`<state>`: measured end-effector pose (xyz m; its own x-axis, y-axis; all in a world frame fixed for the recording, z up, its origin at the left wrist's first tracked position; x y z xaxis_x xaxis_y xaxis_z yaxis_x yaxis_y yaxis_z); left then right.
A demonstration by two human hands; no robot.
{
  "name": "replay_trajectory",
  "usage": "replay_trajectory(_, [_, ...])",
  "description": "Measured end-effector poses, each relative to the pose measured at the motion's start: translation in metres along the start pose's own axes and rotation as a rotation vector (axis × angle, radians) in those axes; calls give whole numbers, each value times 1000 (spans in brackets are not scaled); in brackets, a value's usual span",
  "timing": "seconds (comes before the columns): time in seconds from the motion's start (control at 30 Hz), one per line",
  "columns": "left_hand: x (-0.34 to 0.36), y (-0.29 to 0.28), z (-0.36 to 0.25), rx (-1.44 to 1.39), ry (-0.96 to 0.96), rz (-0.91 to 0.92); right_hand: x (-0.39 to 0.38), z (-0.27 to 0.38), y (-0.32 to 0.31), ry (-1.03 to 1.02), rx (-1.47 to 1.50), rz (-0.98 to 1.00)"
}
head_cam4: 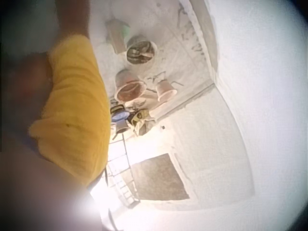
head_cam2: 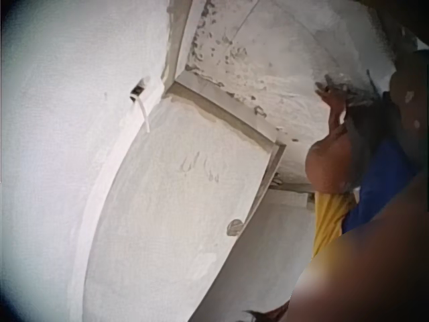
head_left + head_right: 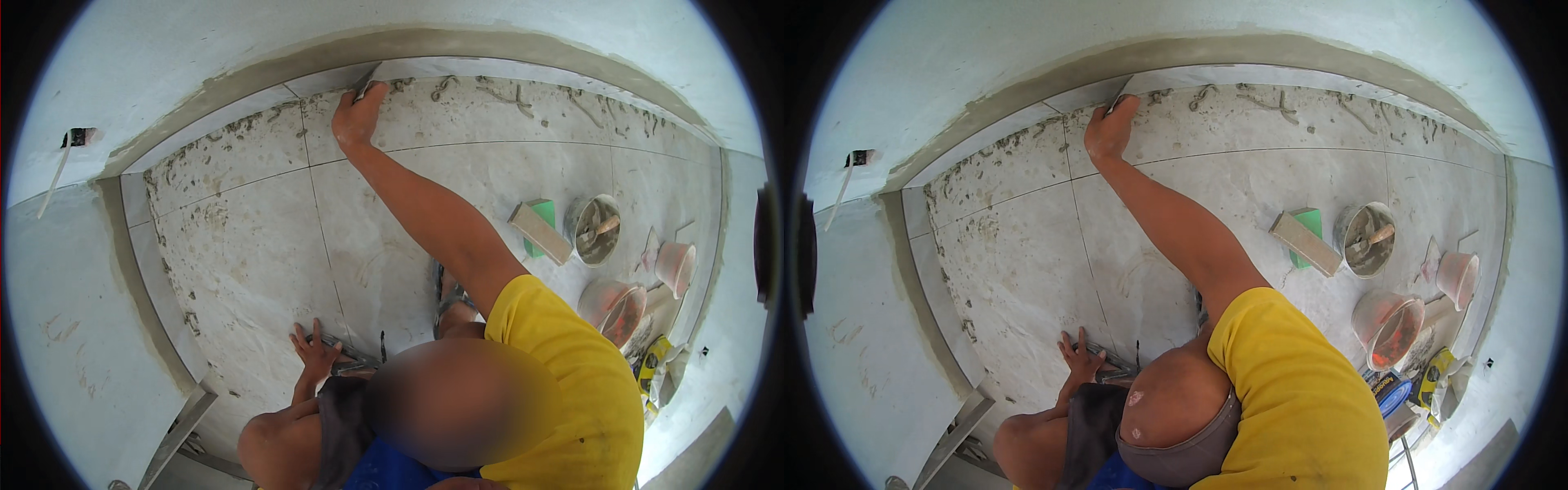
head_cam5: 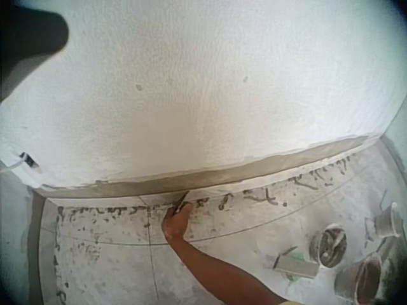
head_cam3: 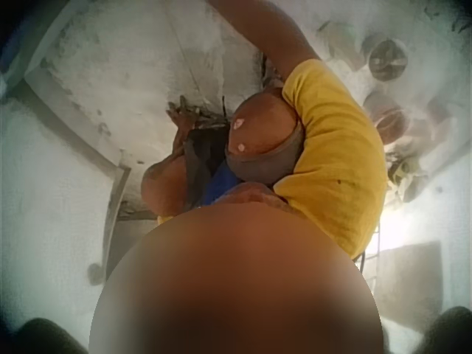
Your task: Apply grout or mortar to the edges of newly installed floor tiles using a trowel.
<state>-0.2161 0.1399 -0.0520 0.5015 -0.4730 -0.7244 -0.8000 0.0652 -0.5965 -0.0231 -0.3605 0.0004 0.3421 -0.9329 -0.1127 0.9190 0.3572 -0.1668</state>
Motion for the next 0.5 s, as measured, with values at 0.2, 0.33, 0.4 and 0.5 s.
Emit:
replay_trajectory(0.2, [1,0,-1,17,58,-54,-4,2,15,-20,9,24])
replay_trajectory(0.33, [0,2,4,38,38,-42,-6,7,13,-13,15,-2])
replay_trajectory(0.4, [0,2,6,21,72,-67,-4,8,9,-31,16,-20])
replay_trajectory(0.5, [2,5,8,34,97,-78,5,10,-1,-71,25,-94])
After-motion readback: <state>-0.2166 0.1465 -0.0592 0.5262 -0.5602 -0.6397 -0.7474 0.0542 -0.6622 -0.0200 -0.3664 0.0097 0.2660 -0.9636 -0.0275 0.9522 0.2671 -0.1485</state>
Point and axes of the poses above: each hand's wrist, its own x-axis towards the middle knuckle, its own y-axis out of the palm, z = x × y, the point moved 5 cm from there along x, towards the middle knuckle, and after that the axes turned 6 degrees about z, right-handed, at the moved point
